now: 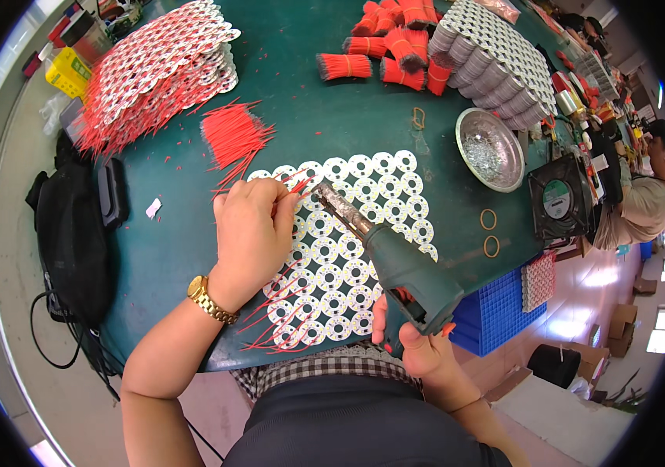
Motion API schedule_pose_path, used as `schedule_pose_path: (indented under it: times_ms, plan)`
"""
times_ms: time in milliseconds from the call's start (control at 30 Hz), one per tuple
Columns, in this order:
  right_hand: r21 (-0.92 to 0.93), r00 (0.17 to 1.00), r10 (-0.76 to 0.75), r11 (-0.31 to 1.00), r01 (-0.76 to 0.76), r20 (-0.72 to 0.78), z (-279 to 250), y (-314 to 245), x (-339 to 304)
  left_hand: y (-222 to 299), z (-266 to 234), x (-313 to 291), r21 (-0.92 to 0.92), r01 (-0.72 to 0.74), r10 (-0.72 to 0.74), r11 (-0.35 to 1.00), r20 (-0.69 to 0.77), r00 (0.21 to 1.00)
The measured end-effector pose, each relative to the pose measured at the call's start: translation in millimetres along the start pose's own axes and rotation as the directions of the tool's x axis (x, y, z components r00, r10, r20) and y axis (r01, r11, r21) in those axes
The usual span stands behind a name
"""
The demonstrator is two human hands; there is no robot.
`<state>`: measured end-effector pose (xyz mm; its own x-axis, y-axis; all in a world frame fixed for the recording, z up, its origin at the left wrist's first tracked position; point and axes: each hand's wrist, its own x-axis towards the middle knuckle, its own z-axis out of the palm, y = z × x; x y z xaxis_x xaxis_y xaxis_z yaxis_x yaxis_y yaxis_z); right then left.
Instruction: The person solders wires onto the circular LED board panel using a handheld soldering tool.
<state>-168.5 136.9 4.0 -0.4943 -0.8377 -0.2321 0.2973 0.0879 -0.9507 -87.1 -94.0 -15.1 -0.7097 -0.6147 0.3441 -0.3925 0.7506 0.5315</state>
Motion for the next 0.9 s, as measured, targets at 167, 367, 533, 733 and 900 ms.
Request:
schedule_pose_path:
  times_ms: [167, 367, 533, 733, 900]
  plan:
    - [-0.043, 0.999, -0.031, 0.999, 0.03, -0.009, 5.5, -1.4, 2.4, -2.5, -1.3, -1.1, 0.014, 0.009, -0.009, 1.0, 0.005, 1.0]
    - [-0.142, 0.988, -0.091, 0.987, 0.073, -0.124, 5.5, 10.8, -7.8, 1.3, -0.2, -0.2, 0.023, -0.02, 0.02, 1.0, -0.009, 1.0]
    - [0.004, 1.0, -0.009, 1.0, 0.009, -0.028, 1.8, 0.2, -1.4, -1.5, 0.8, -0.8, 0.007, -0.025, 0.025, 1.0, -0.028, 0.999]
    - [0.066, 0.993, -0.116, 0.991, 0.118, -0.034, -0.6, 7.6, -2.2, -1.3, -2.1, -0.4, 0.023, -0.013, 0.013, 1.0, -0.013, 1.0]
    - [0.118, 0.992, -0.112, 0.986, 0.119, -0.067, -6.2, 0.6, -1.1, -7.1, -19.0, 6.9, 0.111, -0.049, 0.053, 0.993, -0.034, 0.998]
